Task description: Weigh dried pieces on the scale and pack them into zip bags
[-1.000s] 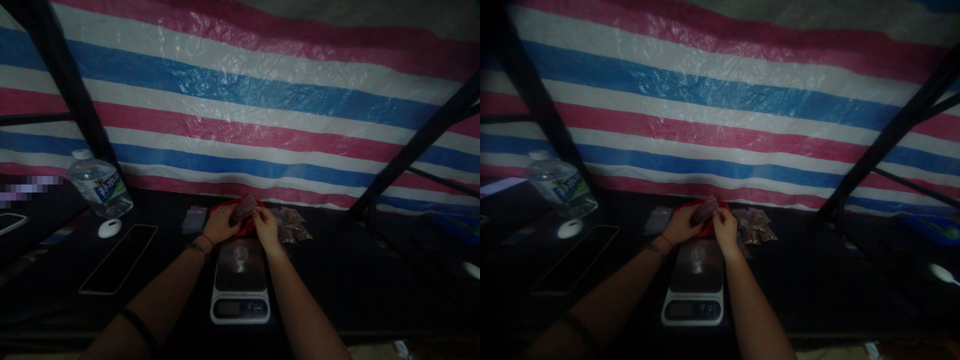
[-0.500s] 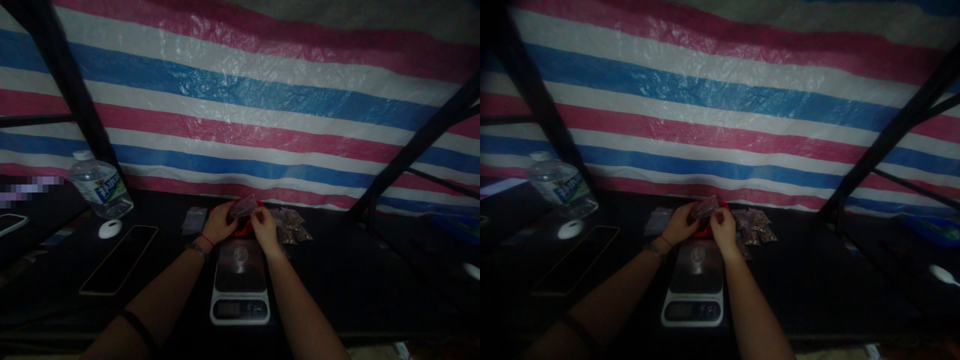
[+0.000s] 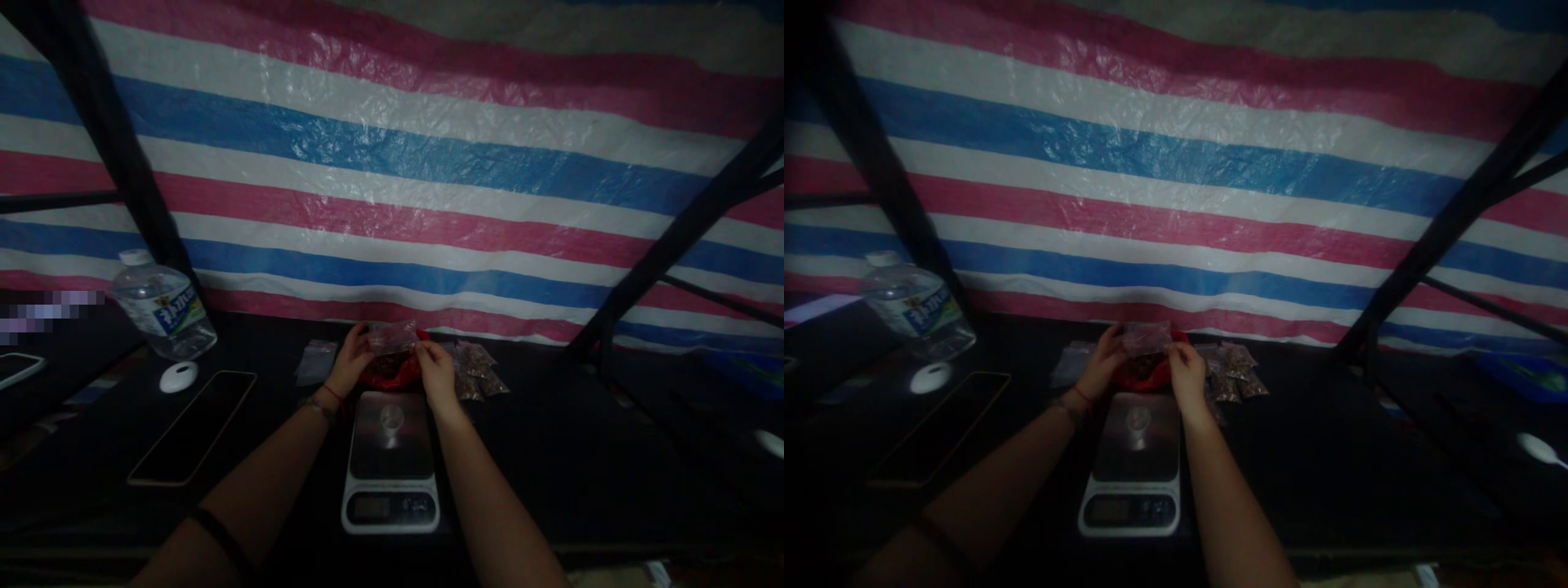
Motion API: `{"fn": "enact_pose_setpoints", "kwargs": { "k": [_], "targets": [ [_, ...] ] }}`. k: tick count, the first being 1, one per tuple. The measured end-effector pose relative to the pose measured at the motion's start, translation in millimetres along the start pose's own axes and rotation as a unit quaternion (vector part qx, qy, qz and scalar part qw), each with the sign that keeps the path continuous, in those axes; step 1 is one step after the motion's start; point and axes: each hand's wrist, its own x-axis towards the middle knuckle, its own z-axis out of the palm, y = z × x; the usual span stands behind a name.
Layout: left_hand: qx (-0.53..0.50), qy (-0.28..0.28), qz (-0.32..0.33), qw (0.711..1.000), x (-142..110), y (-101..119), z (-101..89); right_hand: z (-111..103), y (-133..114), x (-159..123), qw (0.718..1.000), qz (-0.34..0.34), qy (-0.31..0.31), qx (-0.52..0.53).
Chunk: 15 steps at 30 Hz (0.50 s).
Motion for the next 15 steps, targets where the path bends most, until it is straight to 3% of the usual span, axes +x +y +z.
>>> {"fn": "enact_pose_setpoints", "kwargs": {
  "k": [3, 7, 15],
  "targets": [
    [-0.05, 0.035, -0.052, 0.997, 2.5, -0.3, -1.0, 0.6, 2.0, 0.1, 1.0, 0.011, -0.016, 0.017],
    [-0.038, 0.063, -0.072, 0.995, 5.5, 1.3, 0.4, 1.6, 0.0, -1.2, 0.996, 0.048, -0.042, 0.056],
    [-0.034, 0.012, -0.084, 0.996, 4.2, 9.5, 2.3, 3.1, -1.1, -2.3, 0.993, 0.084, -0.047, 0.072]
  ]
}}
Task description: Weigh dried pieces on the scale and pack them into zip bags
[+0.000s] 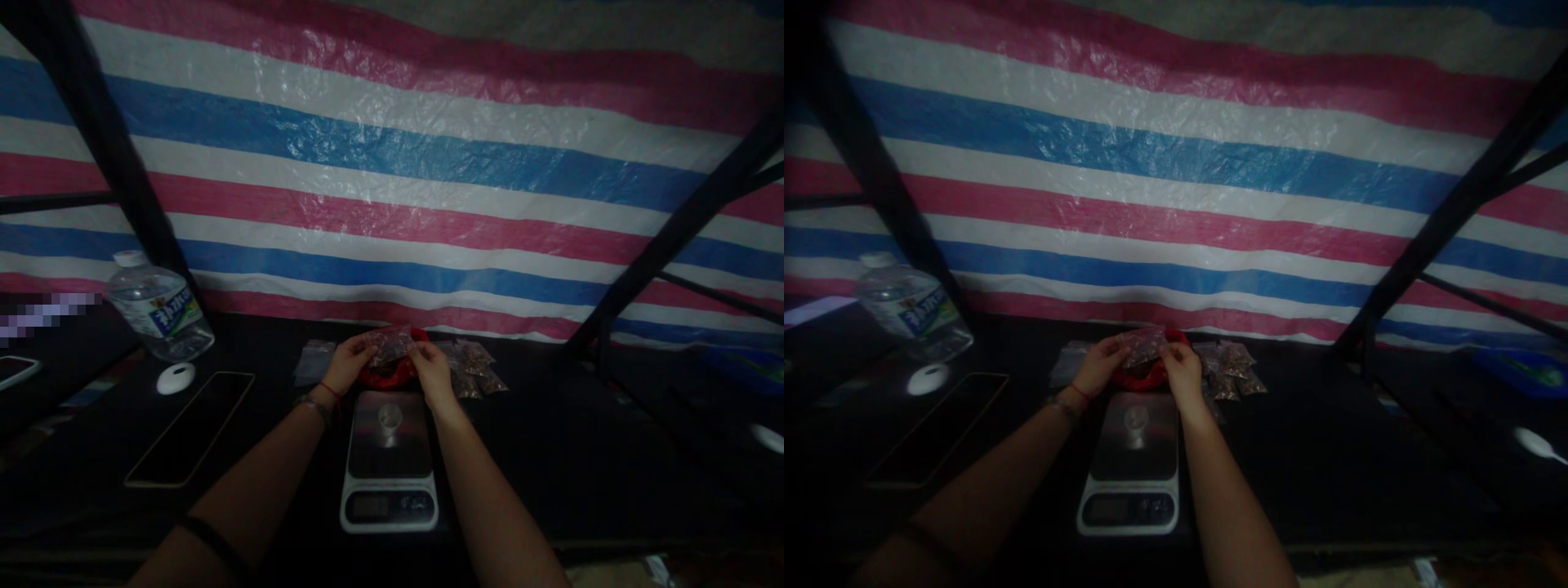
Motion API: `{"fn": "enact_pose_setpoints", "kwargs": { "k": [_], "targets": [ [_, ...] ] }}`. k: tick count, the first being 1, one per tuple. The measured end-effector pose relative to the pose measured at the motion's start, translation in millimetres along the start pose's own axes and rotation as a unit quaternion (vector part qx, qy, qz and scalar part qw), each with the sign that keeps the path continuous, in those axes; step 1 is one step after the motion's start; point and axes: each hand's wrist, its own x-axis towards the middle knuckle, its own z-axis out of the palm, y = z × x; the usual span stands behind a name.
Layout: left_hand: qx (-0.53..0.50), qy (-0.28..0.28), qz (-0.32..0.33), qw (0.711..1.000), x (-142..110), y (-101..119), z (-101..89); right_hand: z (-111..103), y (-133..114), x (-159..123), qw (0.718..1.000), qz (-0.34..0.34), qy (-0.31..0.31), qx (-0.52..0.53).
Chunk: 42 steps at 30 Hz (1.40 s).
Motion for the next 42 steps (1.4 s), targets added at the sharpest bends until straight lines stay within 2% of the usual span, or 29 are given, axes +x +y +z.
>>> {"fn": "enact_pose_setpoints", "kwargs": {
  "k": [7, 11, 15, 18, 22, 27, 30, 32, 38, 42],
  "targets": [
    [0.059, -0.013, 0.005, 0.998, -1.5, 2.4, -2.2, 0.4, -6.0, -2.1, 1.0, 0.021, -0.001, 0.018],
    [0.051, -0.019, 0.001, 0.999, -2.3, 0.4, -2.1, 0.4, -4.7, -1.2, 1.0, 0.016, 0.006, 0.006],
    [0.055, 0.035, -0.002, 0.998, -2.1, 1.0, -1.5, -0.2, -3.5, -1.4, 0.999, -0.043, 0.007, -0.003],
    [0.065, 0.069, -0.001, 0.995, -0.9, 1.7, -2.8, 0.0, -3.3, -2.2, 0.999, -0.04, -0.009, -0.004],
    [0.095, 0.042, 0.005, 0.995, 0.5, -0.9, -5.1, 1.0, -2.8, -2.5, 1.0, -0.019, -0.017, -0.018],
    [0.145, -0.01, 0.034, 0.989, 0.0, -4.3, -4.8, 0.9, -2.9, -3.0, 0.997, -0.048, -0.033, -0.048],
    [0.162, -0.015, 0.051, 0.985, -0.6, -2.7, -4.0, -0.1, -1.5, -2.0, 0.996, -0.055, -0.049, -0.059],
    [0.171, -0.012, 0.057, 0.984, -1.1, -1.1, -3.4, -0.8, 0.4, -0.4, 0.995, -0.063, -0.04, -0.059],
    [0.188, -0.003, 0.054, 0.981, -2.3, -0.7, -1.2, -2.4, 3.4, 3.7, 0.995, -0.079, 0.043, -0.045],
    [0.201, 0.011, 0.057, 0.978, -1.4, -3.7, -2.7, -1.4, 3.1, 3.2, 0.994, -0.07, 0.043, -0.068]
  ]
}}
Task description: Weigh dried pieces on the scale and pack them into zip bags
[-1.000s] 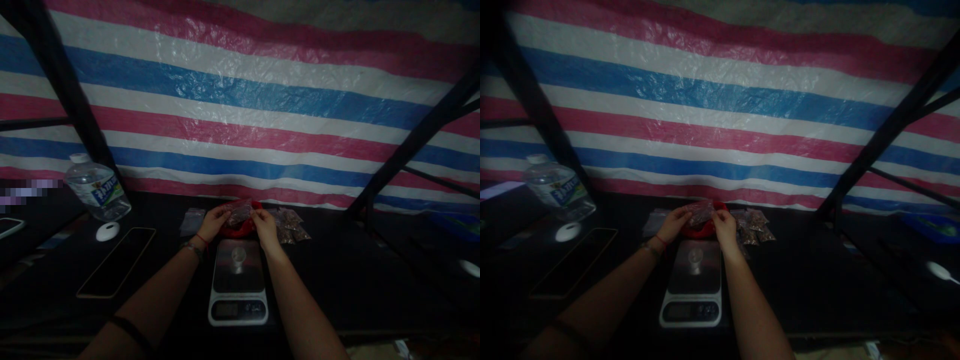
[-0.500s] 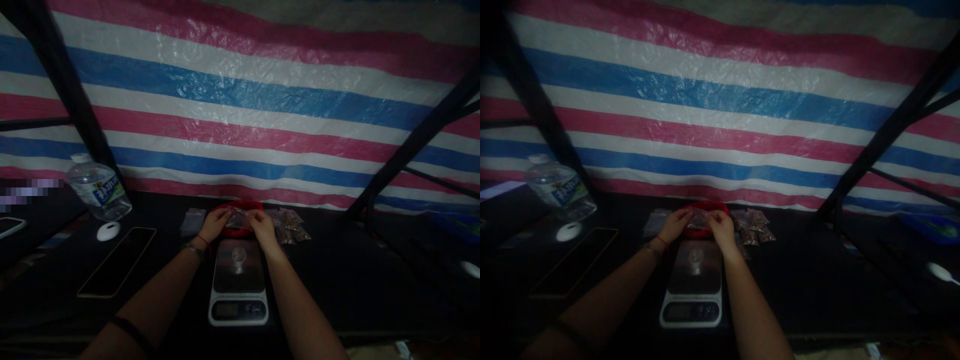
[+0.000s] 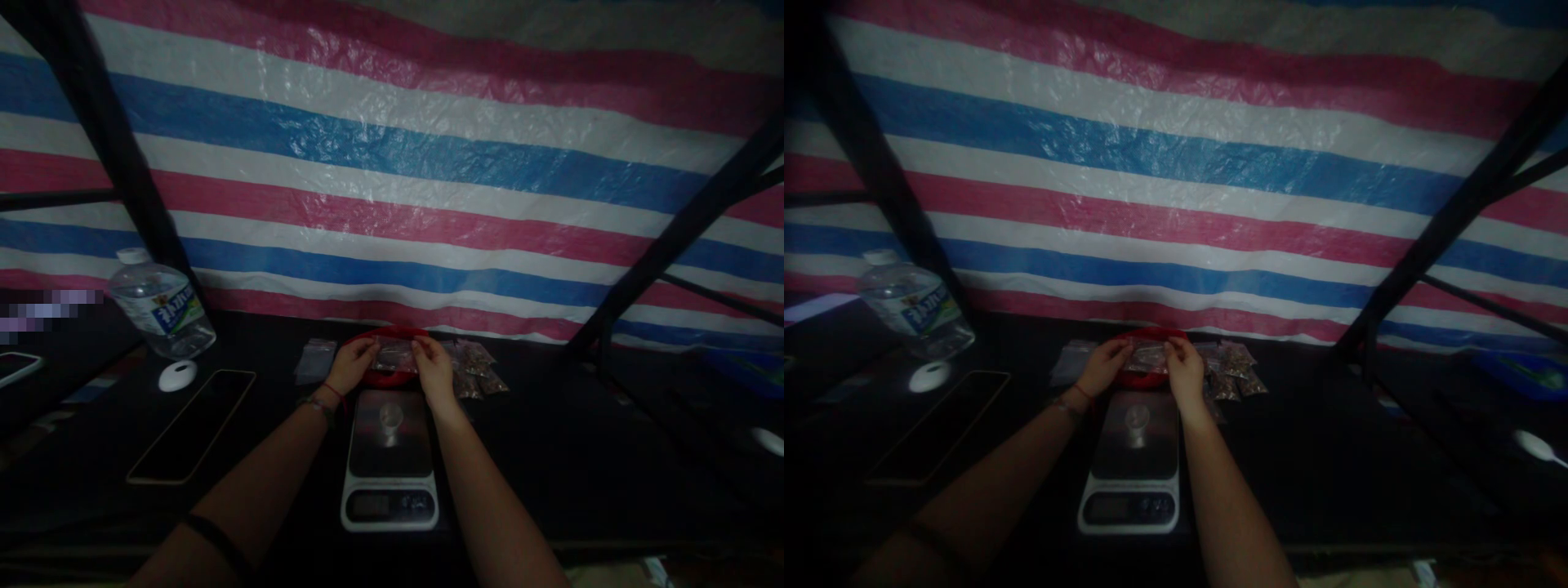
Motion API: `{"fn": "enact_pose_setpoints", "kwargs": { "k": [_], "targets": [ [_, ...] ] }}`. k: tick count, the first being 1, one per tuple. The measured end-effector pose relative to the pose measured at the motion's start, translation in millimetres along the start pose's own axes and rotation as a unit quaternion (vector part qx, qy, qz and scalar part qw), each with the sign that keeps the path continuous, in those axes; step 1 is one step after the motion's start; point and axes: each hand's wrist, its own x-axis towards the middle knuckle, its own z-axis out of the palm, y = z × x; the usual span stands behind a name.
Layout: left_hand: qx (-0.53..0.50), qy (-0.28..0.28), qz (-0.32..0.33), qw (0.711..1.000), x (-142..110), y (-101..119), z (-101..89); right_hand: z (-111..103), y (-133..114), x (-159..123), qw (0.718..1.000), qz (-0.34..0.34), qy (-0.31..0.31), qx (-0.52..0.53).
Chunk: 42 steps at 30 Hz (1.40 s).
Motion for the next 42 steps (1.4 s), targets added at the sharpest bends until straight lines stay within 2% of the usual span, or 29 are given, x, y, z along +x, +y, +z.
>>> {"fn": "enact_pose_setpoints", "kwargs": {
  "k": [4, 7, 12, 14, 20, 24, 35, 42],
  "targets": [
    [-0.009, 0.027, 0.003, 1.0, 1.3, -3.9, -0.9, 2.7, -2.3, -4.3, 0.995, 0.044, -0.074, 0.044],
    [-0.02, 0.045, -0.012, 0.999, 1.9, -4.9, -0.9, 2.4, -6.3, -7.6, 0.992, 0.03, -0.11, 0.055],
    [-0.031, 0.059, -0.035, 0.997, 2.8, -4.4, -0.9, 0.5, -8.1, -8.4, 0.994, -0.075, -0.08, -0.003],
    [-0.031, 0.063, -0.041, 0.997, 3.3, -4.9, -1.3, 0.5, -5.5, -7.4, 0.992, -0.097, -0.078, -0.022],
    [-0.006, 0.059, -0.021, 0.998, 4.9, -9.1, -3.2, 1.8, 2.4, -3.6, 0.989, -0.085, -0.106, -0.063],
    [0.002, 0.062, -0.018, 0.998, 5.6, -9.7, -4.0, 2.3, 3.3, -2.7, 0.99, -0.061, -0.116, -0.055],
    [-0.021, 0.106, -0.029, 0.994, 7.0, -7.2, -4.8, 3.5, -4.8, -7.5, 0.99, -0.053, -0.127, -0.024],
    [0.021, 0.069, -0.009, 0.997, 3.1, -3.7, -5.3, 4.4, 5.1, -1.6, 0.99, -0.049, -0.124, -0.035]
  ]
}}
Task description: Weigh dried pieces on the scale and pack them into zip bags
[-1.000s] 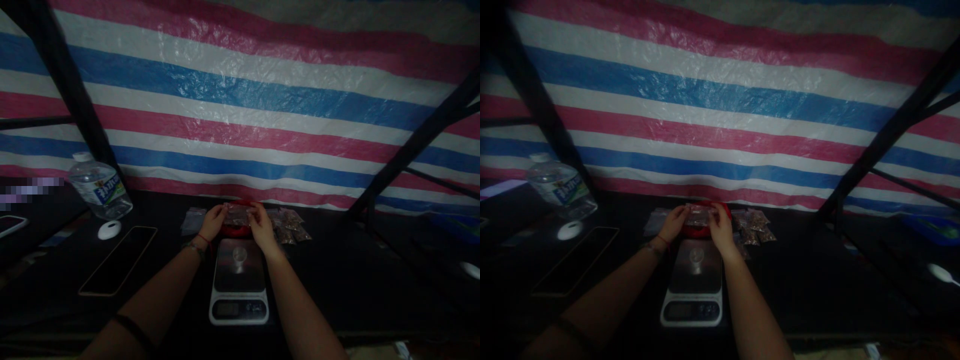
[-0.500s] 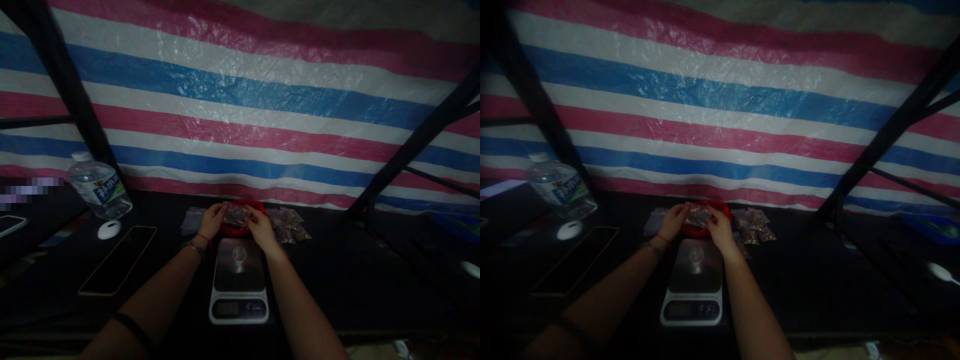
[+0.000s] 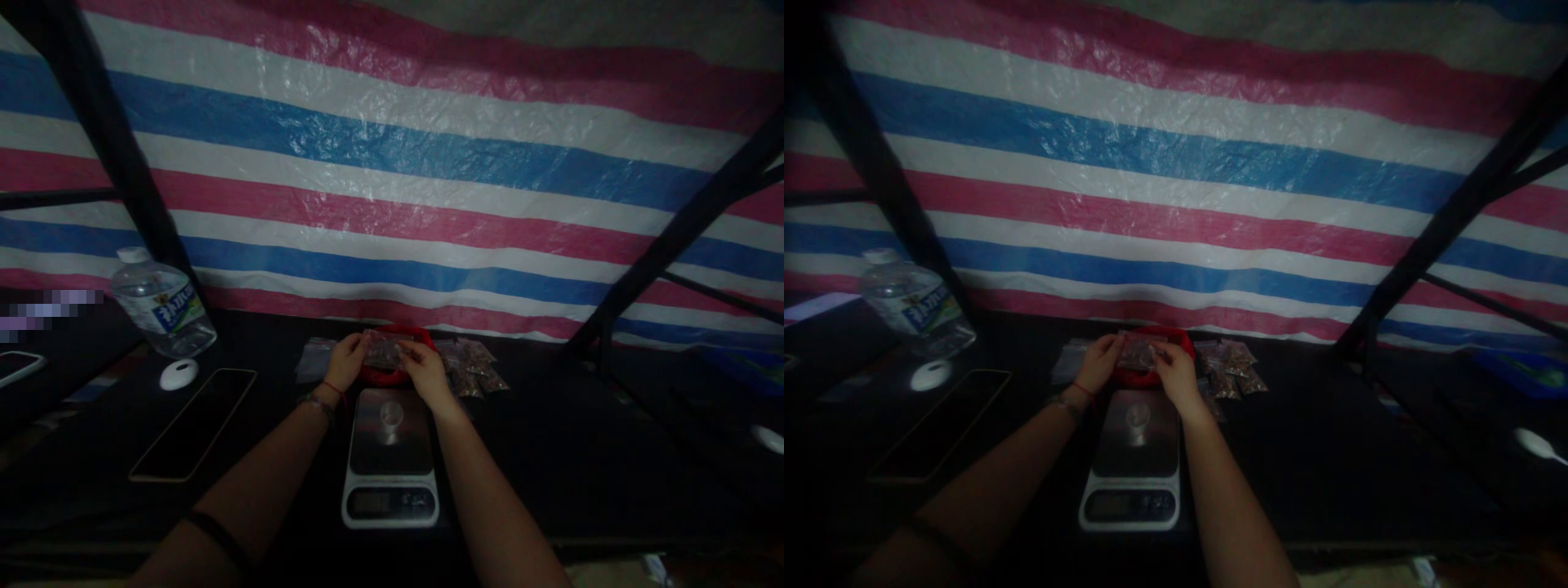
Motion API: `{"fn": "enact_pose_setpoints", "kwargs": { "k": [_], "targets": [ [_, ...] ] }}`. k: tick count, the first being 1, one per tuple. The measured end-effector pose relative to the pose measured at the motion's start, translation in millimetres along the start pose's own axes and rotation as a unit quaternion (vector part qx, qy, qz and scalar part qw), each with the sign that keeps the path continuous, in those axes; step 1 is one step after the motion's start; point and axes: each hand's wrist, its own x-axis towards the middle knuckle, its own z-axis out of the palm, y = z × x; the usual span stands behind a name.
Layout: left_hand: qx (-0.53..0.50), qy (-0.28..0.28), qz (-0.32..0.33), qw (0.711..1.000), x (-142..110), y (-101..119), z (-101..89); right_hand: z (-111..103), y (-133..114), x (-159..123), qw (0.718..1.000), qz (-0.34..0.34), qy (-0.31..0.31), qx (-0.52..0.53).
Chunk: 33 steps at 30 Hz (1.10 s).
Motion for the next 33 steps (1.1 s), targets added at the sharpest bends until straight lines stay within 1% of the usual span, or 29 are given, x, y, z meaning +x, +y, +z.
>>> {"fn": "enact_pose_setpoints", "kwargs": {
  "k": [6, 9, 11, 15, 18, 20, 22, 24, 25, 26, 27, 28, 29, 30, 31, 33],
  "targets": [
    [0.061, 0.014, 0.007, 0.998, 2.5, 0.8, -0.1, 0.3, -4.0, -2.0, 1.0, -0.006, -0.013, -0.019],
    [0.062, 0.017, 0.007, 0.998, 3.5, 3.1, -0.3, 0.8, -4.8, -2.6, 1.0, -0.011, -0.007, -0.012],
    [0.034, 0.023, 0.001, 0.999, 2.5, 5.0, -0.5, 0.4, -4.3, -2.4, 1.0, -0.019, 0.004, -0.011],
    [-0.089, 0.019, -0.04, 0.995, -1.6, 6.8, 0.9, -0.9, -4.6, -2.1, 0.999, -0.025, 0.03, -0.006],
    [-0.131, 0.011, -0.055, 0.99, -2.3, 5.2, 4.7, -0.6, -6.9, -3.1, 1.0, -0.023, 0.014, 0.001],
    [-0.149, 0.032, -0.057, 0.987, 0.0, 3.0, 5.8, -0.6, -8.3, -3.9, 1.0, -0.022, -0.005, 0.002],
    [-0.172, 0.076, -0.054, 0.981, 4.8, 0.4, 1.4, -1.6, -8.6, -4.0, 1.0, -0.023, -0.006, 0.0],
    [-0.184, 0.134, -0.048, 0.973, 11.6, -2.2, -11.9, -3.5, -7.4, -3.0, 0.999, -0.033, 0.024, -0.005],
    [-0.176, 0.161, -0.045, 0.97, 15.4, -3.6, -22.0, -4.7, -6.7, -2.3, 0.998, -0.04, 0.044, -0.009],
    [-0.154, 0.199, -0.042, 0.967, 19.2, -5.1, -34.1, -5.7, -6.0, -1.6, 0.997, -0.049, 0.06, -0.016],
    [-0.111, 0.233, -0.043, 0.965, 22.7, -7.0, -47.4, -6.7, -5.6, -1.0, 0.995, -0.058, 0.074, -0.025],
    [-0.051, 0.255, -0.044, 0.965, 25.8, -9.3, -61.0, -7.4, -5.8, -0.6, 0.994, -0.066, 0.082, -0.035],
    [0.024, 0.265, -0.048, 0.963, 28.4, -12.0, -74.0, -7.9, -6.5, -0.5, 0.993, -0.072, 0.086, -0.048],
    [0.121, 0.241, -0.061, 0.961, 30.4, -15.2, -85.5, -8.3, -7.6, -0.6, 0.991, -0.078, 0.085, -0.061],
    [0.209, 0.193, -0.085, 0.955, 31.8, -18.8, -94.8, -8.4, -9.1, -0.9, 0.991, -0.082, 0.083, -0.073],
    [0.275, 0.13, -0.12, 0.945, 33.3, -26.6, -105.4, -8.7, -12.4, -1.7, 0.989, -0.087, 0.078, -0.088]
  ]
}}
